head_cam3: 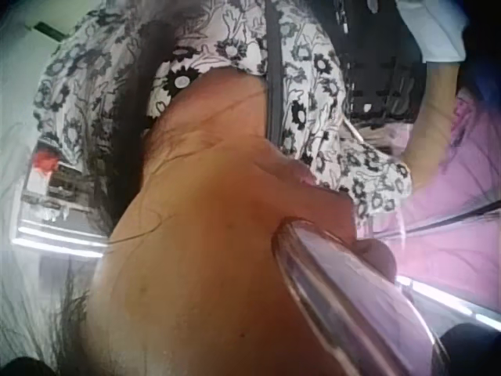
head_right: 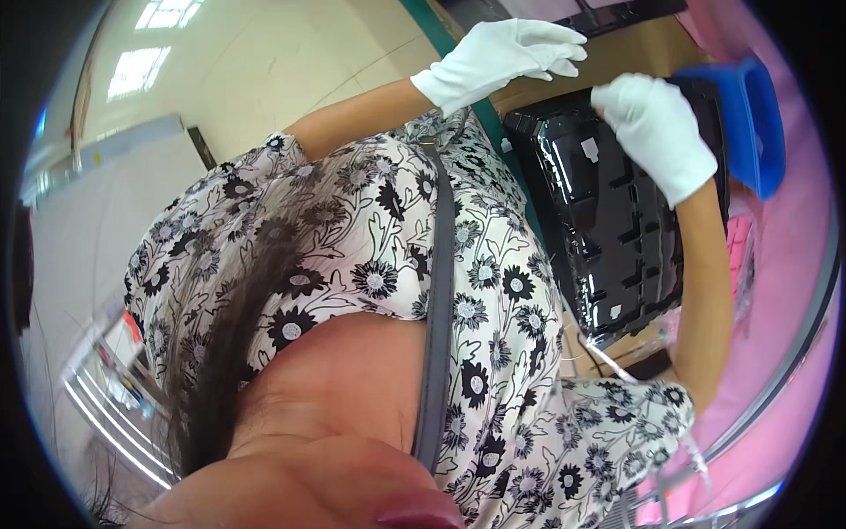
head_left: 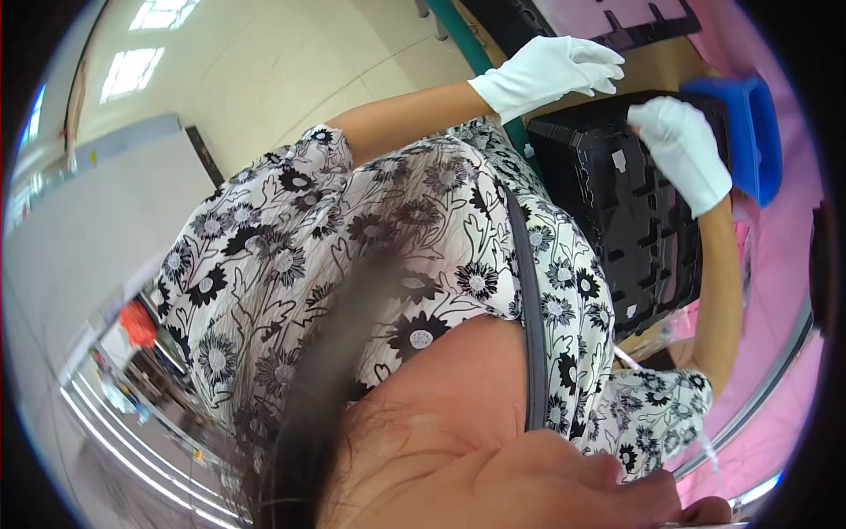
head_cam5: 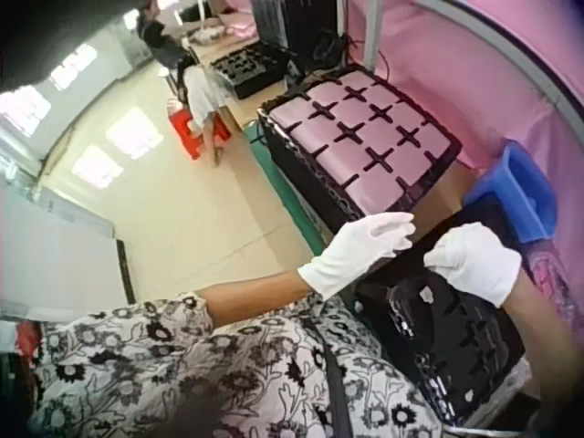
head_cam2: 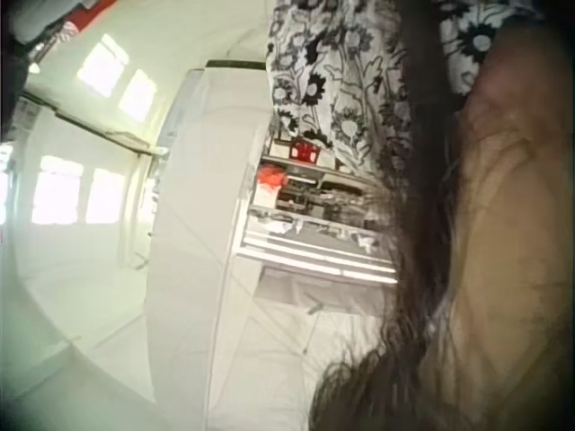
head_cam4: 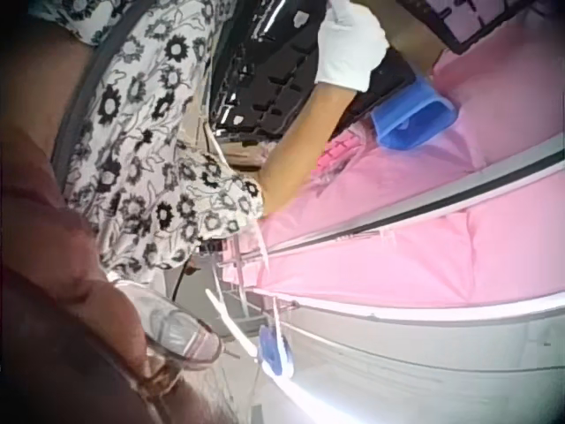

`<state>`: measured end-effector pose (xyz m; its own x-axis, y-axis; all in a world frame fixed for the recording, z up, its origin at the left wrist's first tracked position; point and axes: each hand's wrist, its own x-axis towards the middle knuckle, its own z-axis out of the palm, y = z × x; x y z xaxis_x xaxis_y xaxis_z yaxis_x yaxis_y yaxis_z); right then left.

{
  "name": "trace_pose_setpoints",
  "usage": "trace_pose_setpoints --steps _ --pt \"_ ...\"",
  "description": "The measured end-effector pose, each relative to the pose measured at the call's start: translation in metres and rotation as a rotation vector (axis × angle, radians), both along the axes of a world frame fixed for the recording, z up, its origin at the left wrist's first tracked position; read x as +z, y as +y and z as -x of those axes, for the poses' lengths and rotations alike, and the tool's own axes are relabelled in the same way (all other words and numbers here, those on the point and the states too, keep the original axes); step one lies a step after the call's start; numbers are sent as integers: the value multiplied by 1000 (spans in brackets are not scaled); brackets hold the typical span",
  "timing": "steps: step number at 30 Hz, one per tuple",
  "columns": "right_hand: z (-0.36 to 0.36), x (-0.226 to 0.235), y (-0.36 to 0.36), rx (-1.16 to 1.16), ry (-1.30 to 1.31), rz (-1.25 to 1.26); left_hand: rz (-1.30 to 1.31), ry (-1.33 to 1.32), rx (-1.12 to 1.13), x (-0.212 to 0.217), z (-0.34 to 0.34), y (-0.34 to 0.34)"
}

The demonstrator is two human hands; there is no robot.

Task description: The recorder is placing pink foam cross-shaped pieces into a black plastic tray mold.

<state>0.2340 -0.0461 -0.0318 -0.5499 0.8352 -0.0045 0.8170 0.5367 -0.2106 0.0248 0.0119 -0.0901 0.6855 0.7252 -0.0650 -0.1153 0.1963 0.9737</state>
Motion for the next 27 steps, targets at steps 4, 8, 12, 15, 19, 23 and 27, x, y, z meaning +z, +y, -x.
trace_pose_setpoints --steps 4,8,12,15,19,23,27 --pt "-20 -10 -47 9 -114 10 38 45 -43 4 -5 -4" --pt "-16 -19 -61 -23 -106 -13 77 -64 -37 2 1 -6" --pt "-13 -17 -57 -27 -70 -25 -5 34 -27 15 8 -9" --pt "-11 -18 -54 -34 -70 -31 18 -13 -37 7 13 -6" --pt "-4 -16 -50 11 -146 -23 70 -44 -36 0 17 -6" --pt "1 -17 -46 81 -146 -95 42 -32 -38 -6 22 -1" --pt "7 -17 -47 107 -191 -114 11 66 -16 4 22 -1"
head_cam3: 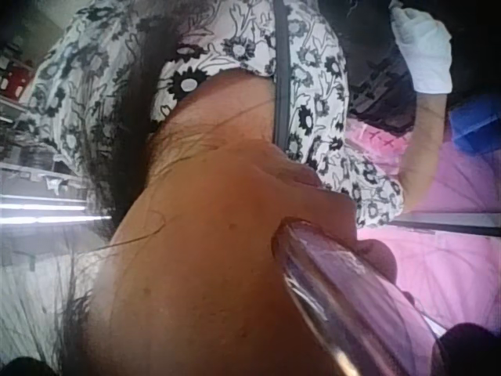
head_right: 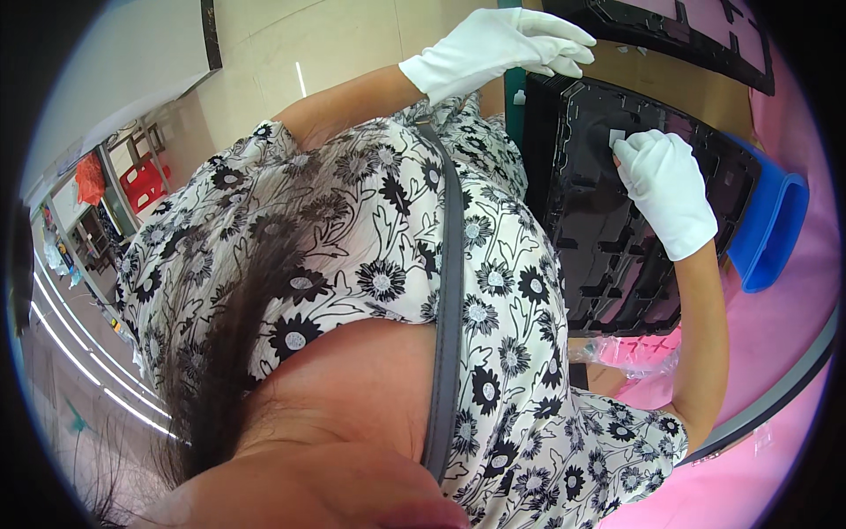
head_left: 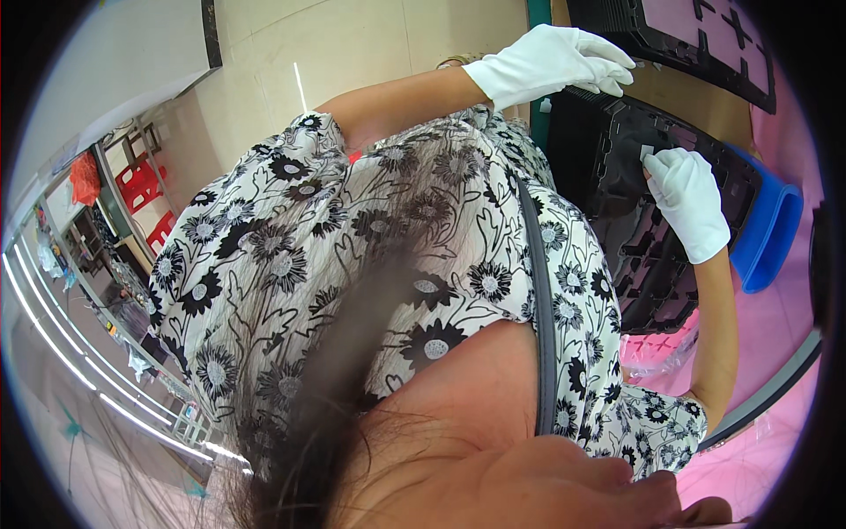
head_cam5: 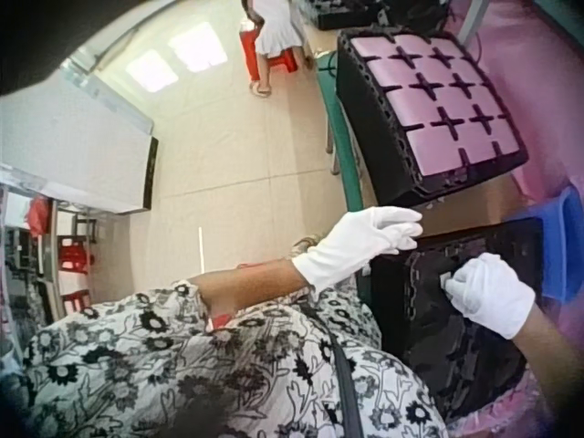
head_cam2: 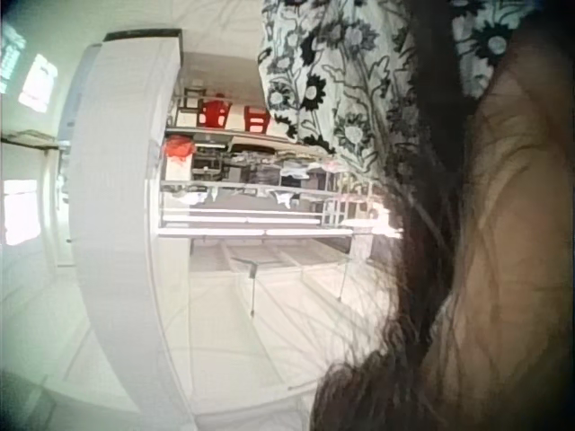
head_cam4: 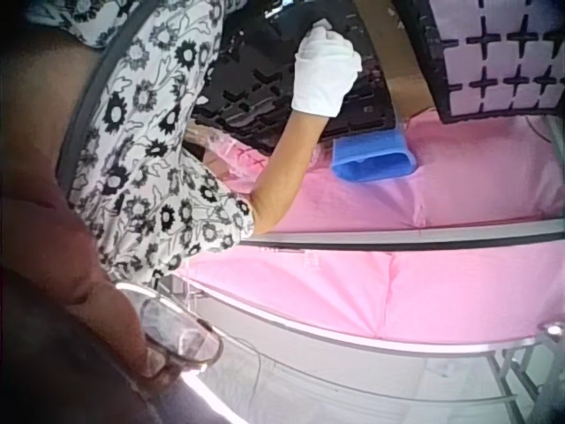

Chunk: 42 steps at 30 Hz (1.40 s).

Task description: The recorder is placing pink foam cross-shaped pieces into a black plastic tray mold.

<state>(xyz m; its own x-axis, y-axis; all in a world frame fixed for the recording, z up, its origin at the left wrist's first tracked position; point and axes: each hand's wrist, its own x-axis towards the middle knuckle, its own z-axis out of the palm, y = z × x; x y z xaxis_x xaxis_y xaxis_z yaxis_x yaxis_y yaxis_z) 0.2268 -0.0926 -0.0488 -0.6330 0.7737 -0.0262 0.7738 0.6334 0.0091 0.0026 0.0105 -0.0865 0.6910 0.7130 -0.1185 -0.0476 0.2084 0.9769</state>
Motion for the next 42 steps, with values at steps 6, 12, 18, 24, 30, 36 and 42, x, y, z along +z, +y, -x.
trace_pose_setpoints --steps 6,12,18,24,30,36,42 --pt "6 0 1 -10 49 -56 62 -7 14 -3 2 0" --pt "4 -2 3 -97 52 24 31 22 13 -3 4 -1" --pt "3 -4 7 -200 146 78 78 5 10 -5 6 2" --pt "2 -13 6 -311 226 -9 48 30 15 -3 8 4" --pt "4 -19 2 -438 301 -97 130 -202 34 -7 8 1" --pt "11 -7 5 -1059 1055 148 140 -229 49 32 -3 -11" --pt "25 -1 29 -859 741 81 266 -339 -144 26 -36 -9"
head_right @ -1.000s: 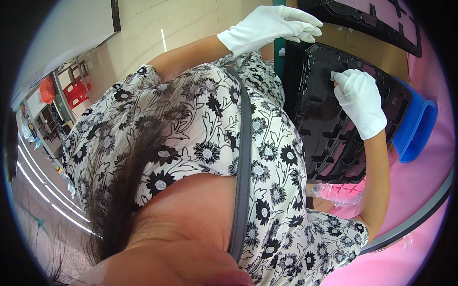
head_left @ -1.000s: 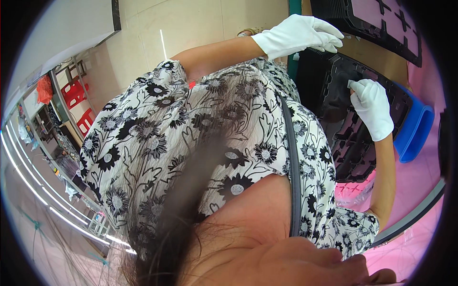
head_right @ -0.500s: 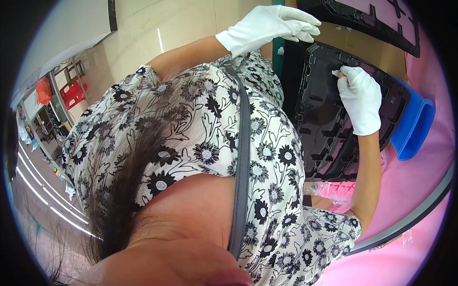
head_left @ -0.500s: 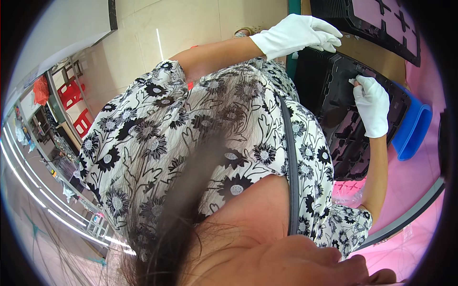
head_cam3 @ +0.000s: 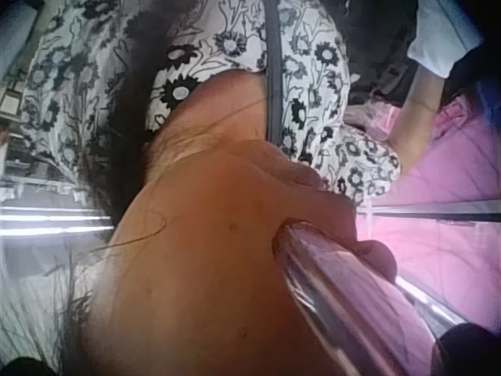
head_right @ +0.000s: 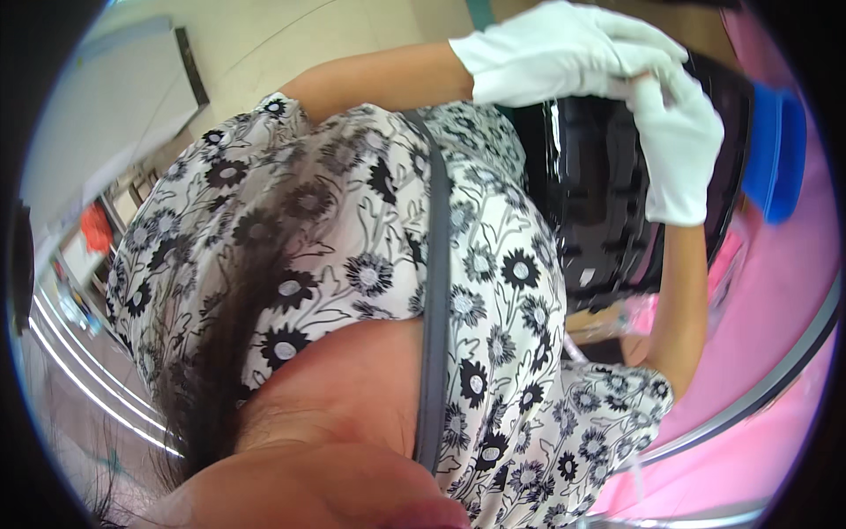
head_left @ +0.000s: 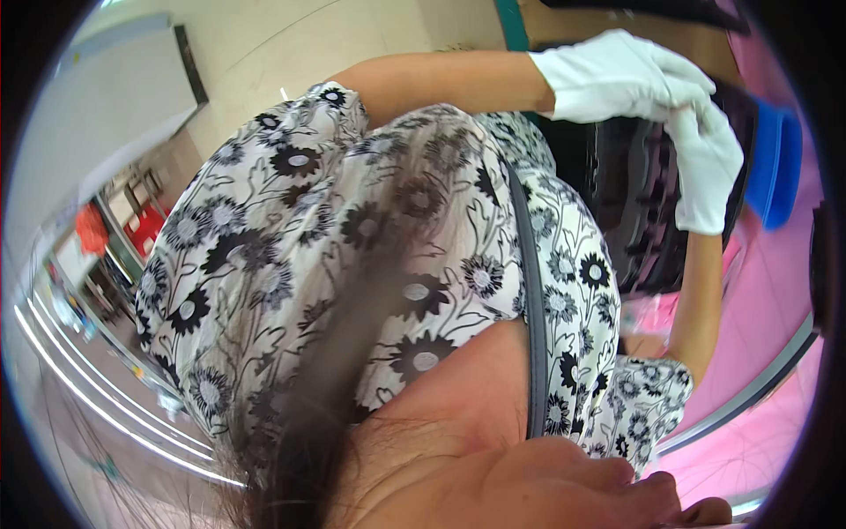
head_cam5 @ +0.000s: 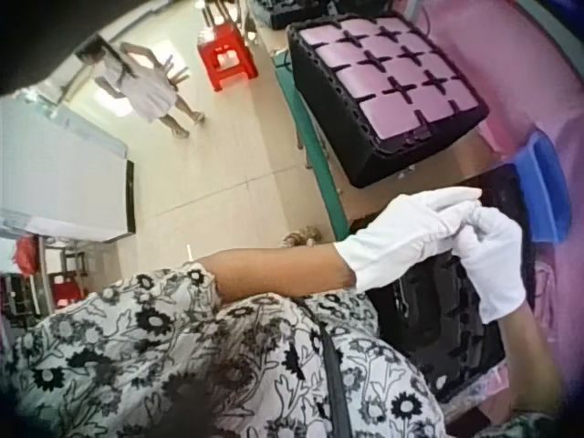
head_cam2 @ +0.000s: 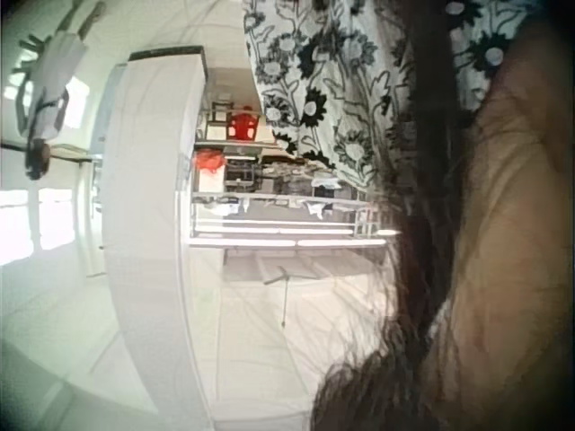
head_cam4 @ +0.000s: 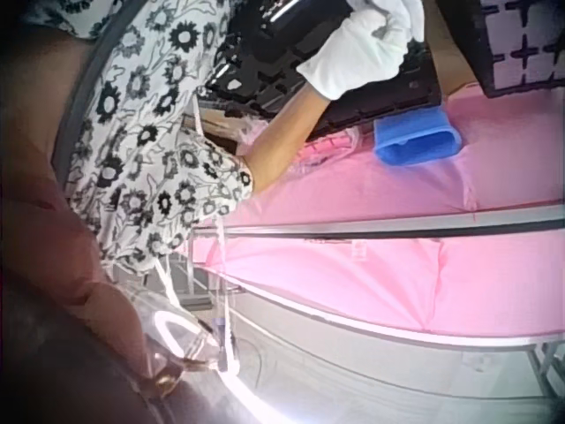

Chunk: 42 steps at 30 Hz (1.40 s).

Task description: The recorder is placing pink foam cross-shaped pieces into a black plastic tray mold.

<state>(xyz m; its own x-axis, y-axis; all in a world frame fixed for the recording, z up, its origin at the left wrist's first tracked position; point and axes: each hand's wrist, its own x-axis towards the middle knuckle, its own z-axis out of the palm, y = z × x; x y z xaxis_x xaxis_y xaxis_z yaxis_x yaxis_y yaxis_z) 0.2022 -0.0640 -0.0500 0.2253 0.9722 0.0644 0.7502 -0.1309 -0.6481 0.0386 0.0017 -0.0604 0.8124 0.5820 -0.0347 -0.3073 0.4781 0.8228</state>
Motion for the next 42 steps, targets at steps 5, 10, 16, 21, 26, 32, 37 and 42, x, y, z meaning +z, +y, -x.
trace_pose_setpoints --steps 5,10,16,21,26,32,37,42 --pt "-25 -9 -8 -136 308 59 364 -342 -47 -57 -45 11" --pt "-95 -12 -65 411 -318 41 320 -303 -132 -58 -34 13" --pt "-80 -17 -92 593 -534 236 267 -117 -200 -53 -9 17" --pt "-71 -28 -94 674 -577 184 270 -108 -188 -59 -5 20" --pt "-71 -42 -92 729 -630 142 267 -116 -194 -61 -4 22" --pt "-69 -47 -86 854 -640 192 223 -62 -166 -59 -4 22" --pt "-69 -44 -95 877 -650 177 209 -123 -206 -58 -7 22" --pt "-64 -46 -87 891 -574 118 217 -116 -178 -60 0 22"
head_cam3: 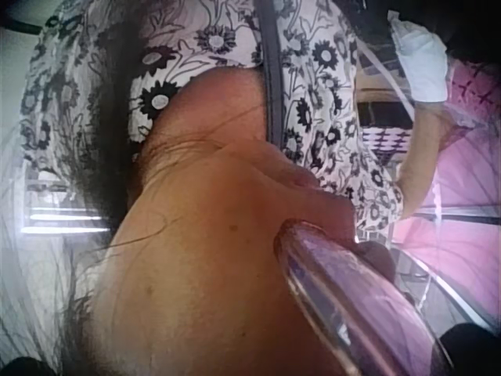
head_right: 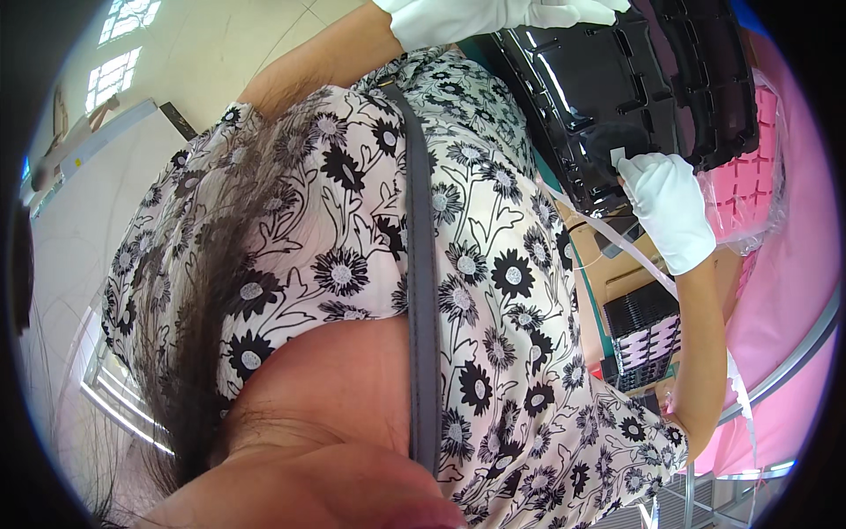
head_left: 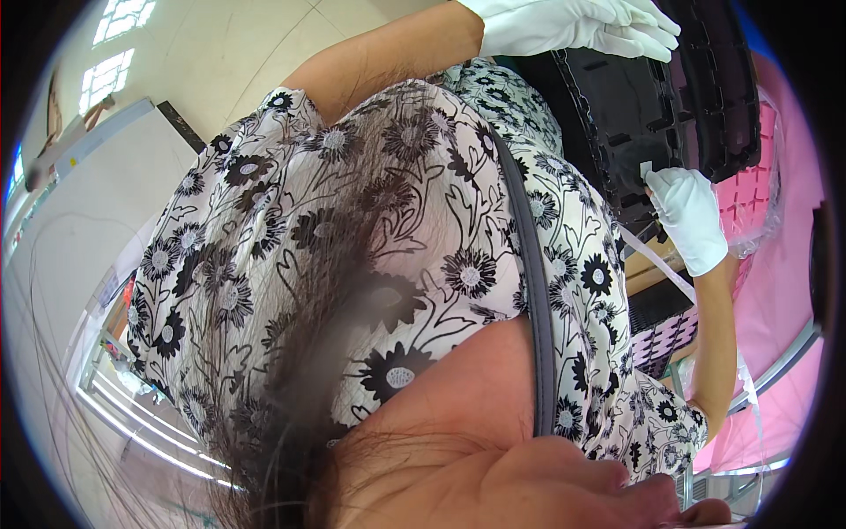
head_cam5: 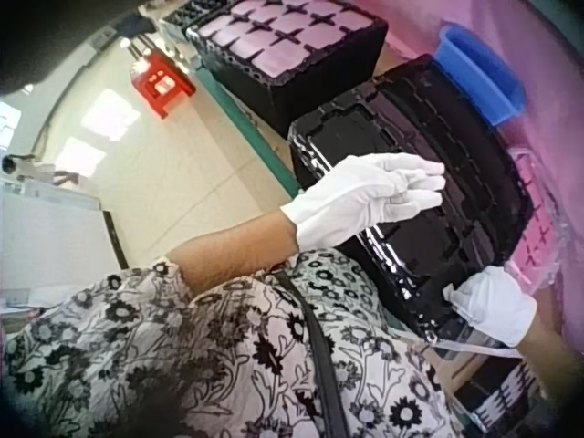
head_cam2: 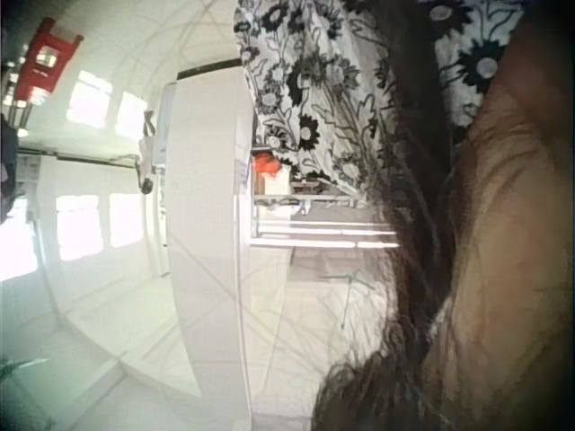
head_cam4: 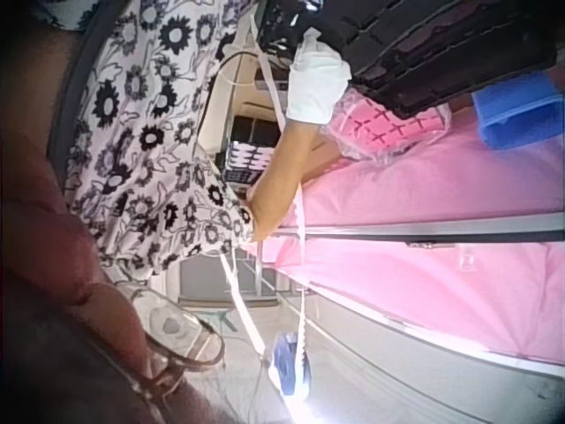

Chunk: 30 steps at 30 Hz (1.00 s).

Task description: The recorder is placing pink foam cross-shaped pieces into a black plastic tray mold.

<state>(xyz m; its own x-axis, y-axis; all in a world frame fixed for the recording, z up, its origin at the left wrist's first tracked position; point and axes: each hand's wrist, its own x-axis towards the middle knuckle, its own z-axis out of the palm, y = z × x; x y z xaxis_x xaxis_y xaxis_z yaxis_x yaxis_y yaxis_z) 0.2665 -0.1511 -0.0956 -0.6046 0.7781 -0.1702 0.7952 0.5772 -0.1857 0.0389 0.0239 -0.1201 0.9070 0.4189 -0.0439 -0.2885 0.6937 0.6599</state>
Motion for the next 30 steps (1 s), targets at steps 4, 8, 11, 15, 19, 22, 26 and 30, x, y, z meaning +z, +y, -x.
trace_pose_setpoints --steps 4,8,11,15,19,22,26,30 --pt "3 0 -4 -29 -28 8 12 -54 -27 0 0 2" --pt "9 0 1 15 -79 -45 24 -30 -14 0 0 4" --pt "11 -5 1 44 -77 -115 34 -39 -15 0 3 4" --pt "13 -4 2 6 -45 -10 37 -9 -9 2 8 2" --pt "15 -5 3 -81 61 10 26 -20 -13 3 10 1" --pt "11 -11 2 -171 60 88 10 0 -10 5 11 -1" --pt "17 -8 3 -269 120 148 43 -39 -11 0 12 -2" --pt "19 -5 4 -332 72 170 28 -34 -14 1 11 0"
